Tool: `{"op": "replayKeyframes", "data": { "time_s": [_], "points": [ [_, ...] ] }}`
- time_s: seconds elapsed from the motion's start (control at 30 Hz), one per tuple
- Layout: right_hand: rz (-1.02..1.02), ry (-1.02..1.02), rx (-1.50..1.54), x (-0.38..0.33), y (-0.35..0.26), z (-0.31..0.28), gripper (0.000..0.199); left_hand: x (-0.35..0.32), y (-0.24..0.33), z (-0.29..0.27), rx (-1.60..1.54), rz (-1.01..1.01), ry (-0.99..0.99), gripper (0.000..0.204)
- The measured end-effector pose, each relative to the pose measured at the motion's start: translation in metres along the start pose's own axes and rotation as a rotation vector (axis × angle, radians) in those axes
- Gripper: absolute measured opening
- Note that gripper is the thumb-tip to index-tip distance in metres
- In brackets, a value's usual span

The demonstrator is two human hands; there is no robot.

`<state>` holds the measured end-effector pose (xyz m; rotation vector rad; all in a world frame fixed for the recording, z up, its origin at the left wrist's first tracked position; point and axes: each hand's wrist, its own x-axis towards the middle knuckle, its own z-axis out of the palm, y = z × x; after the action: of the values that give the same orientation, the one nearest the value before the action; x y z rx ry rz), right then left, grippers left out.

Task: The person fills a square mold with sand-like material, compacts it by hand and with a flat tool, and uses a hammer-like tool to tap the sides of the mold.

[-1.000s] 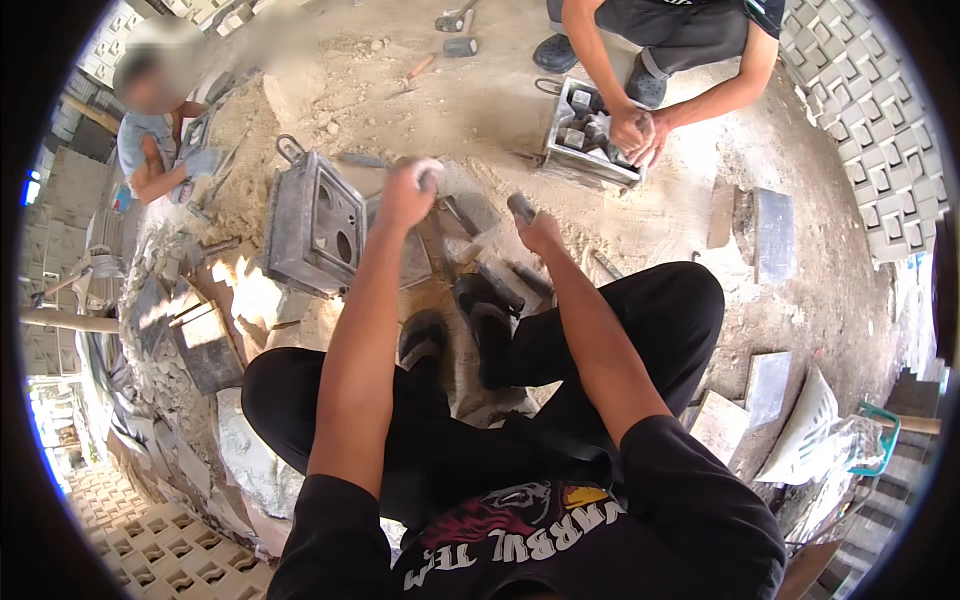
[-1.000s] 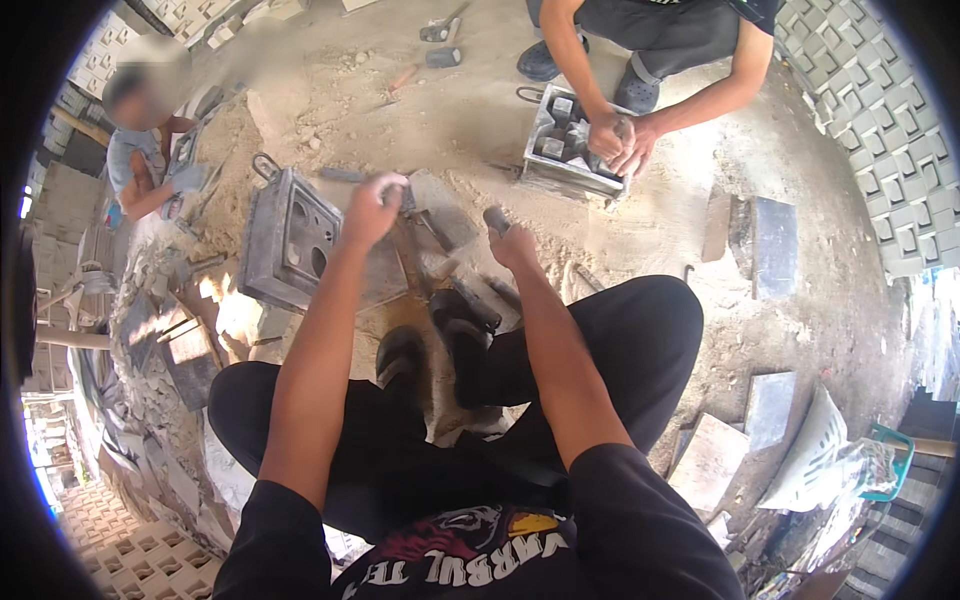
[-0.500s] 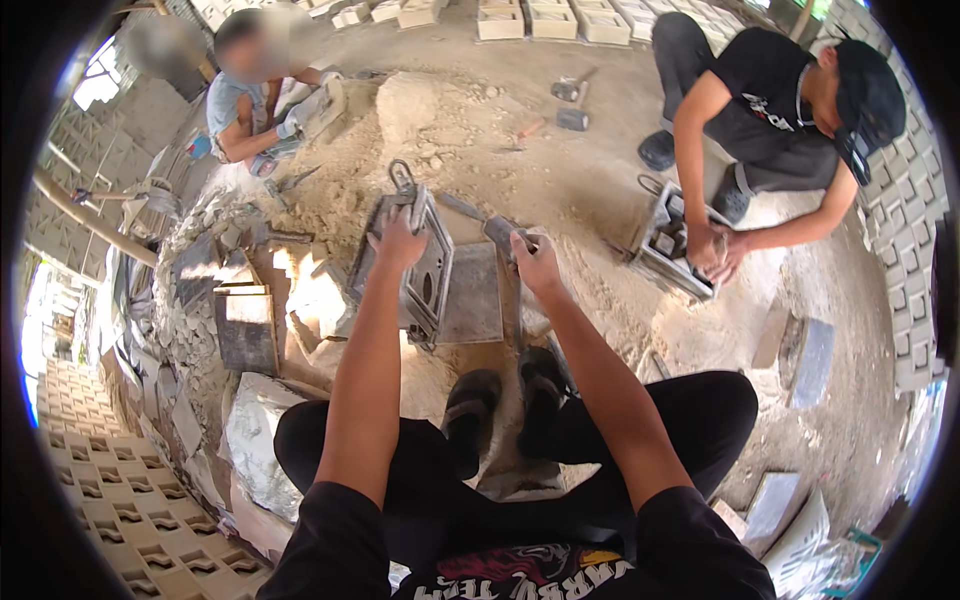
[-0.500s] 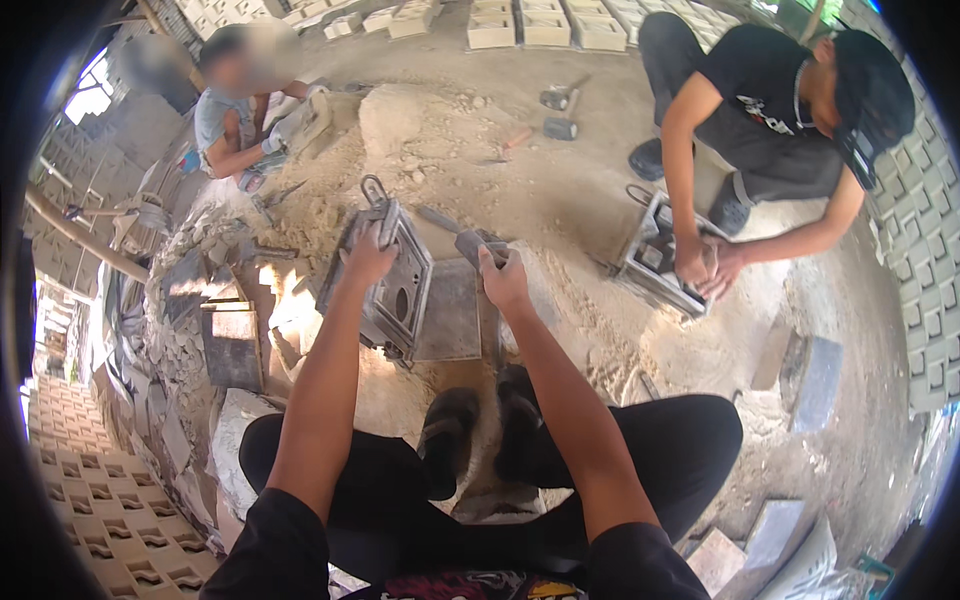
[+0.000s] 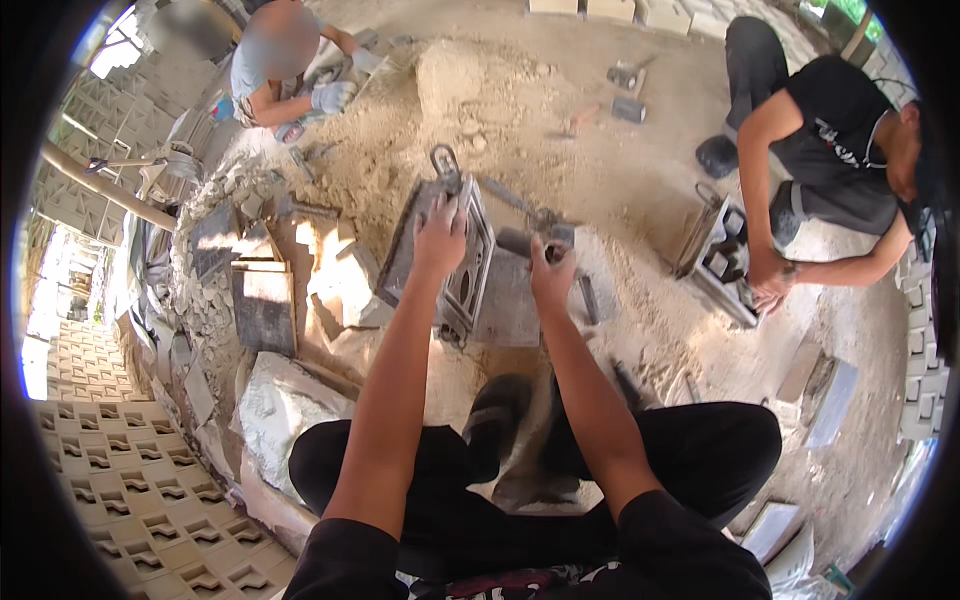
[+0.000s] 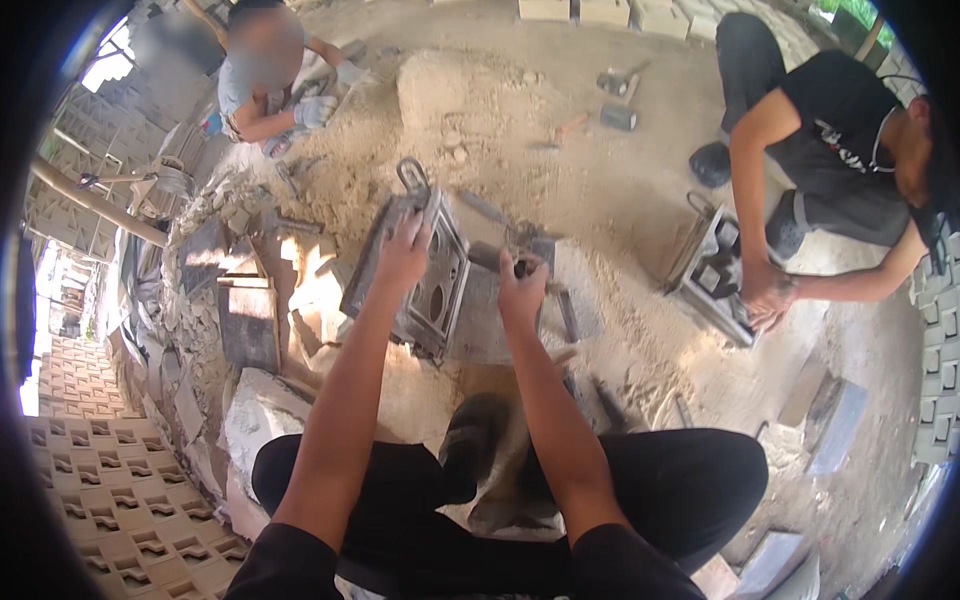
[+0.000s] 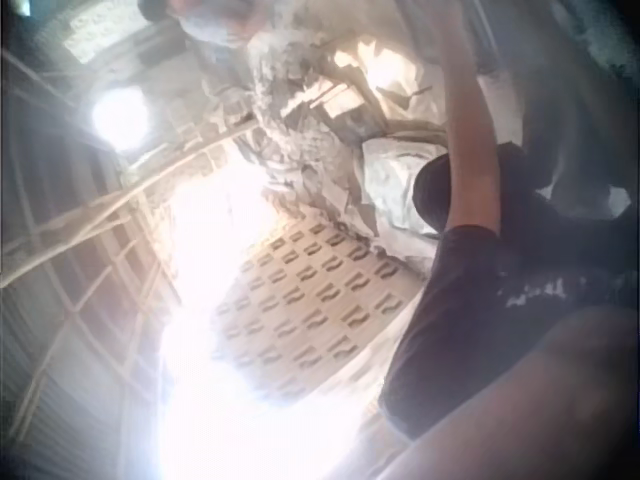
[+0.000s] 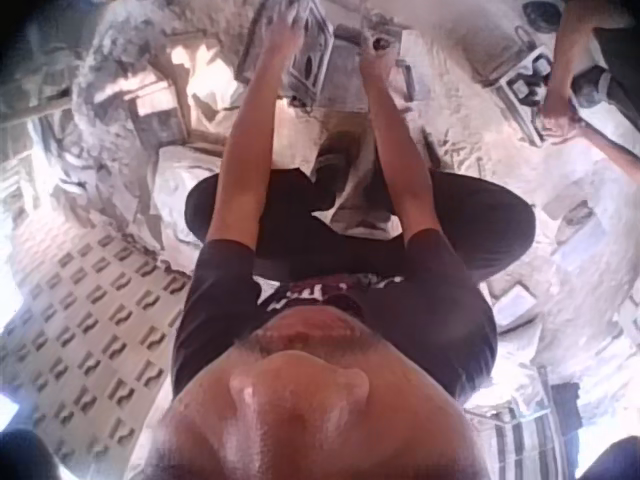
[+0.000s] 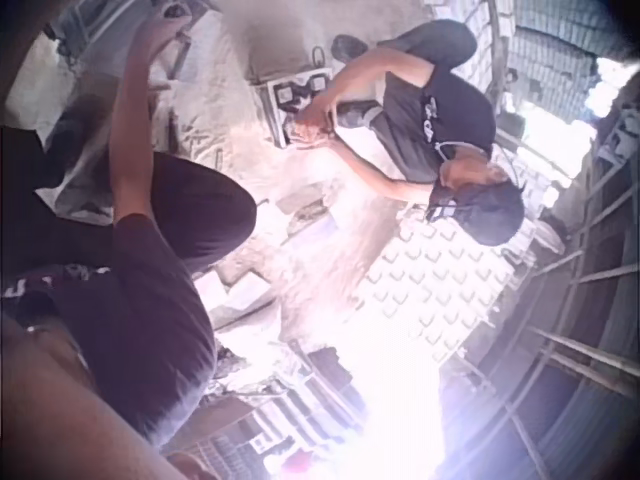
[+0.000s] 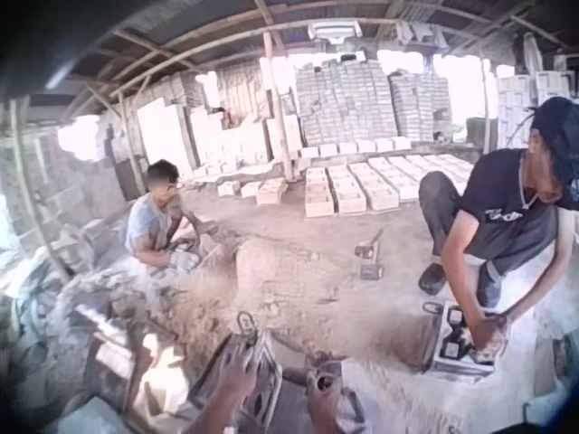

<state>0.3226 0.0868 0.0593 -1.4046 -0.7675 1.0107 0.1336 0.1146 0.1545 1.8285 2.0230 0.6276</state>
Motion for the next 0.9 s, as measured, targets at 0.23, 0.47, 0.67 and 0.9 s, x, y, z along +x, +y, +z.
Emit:
{"op": "replayKeyframes", "data": {
  "time_s": [0.23, 0.47, 0.67, 0.9],
  "points": [
    [0.165, 0.19, 0.332, -0.004, -0.004, 0.017, 0.04, -0.005, 0.009, -0.007, -0.054, -0.056, -0.079, 0.054],
    [0.215, 0.127, 0.411, -0.014, -0.003, 0.04, 0.037, -0.004, 0.014, -0.011, -0.058, -0.057, -0.103, 0.054],
    [0.097, 0.006, 0.128, -0.018, -0.006, 0.064, 0.042, -0.002, 0.018, -0.011, -0.073, -0.047, -0.11, 0.055],
    [-0.08, 0.254, 0.181, -0.013, 0.006, 0.058, 0.04, -0.004, 0.02, -0.014, -0.078, -0.062, -0.124, 0.055]
  ]
}}
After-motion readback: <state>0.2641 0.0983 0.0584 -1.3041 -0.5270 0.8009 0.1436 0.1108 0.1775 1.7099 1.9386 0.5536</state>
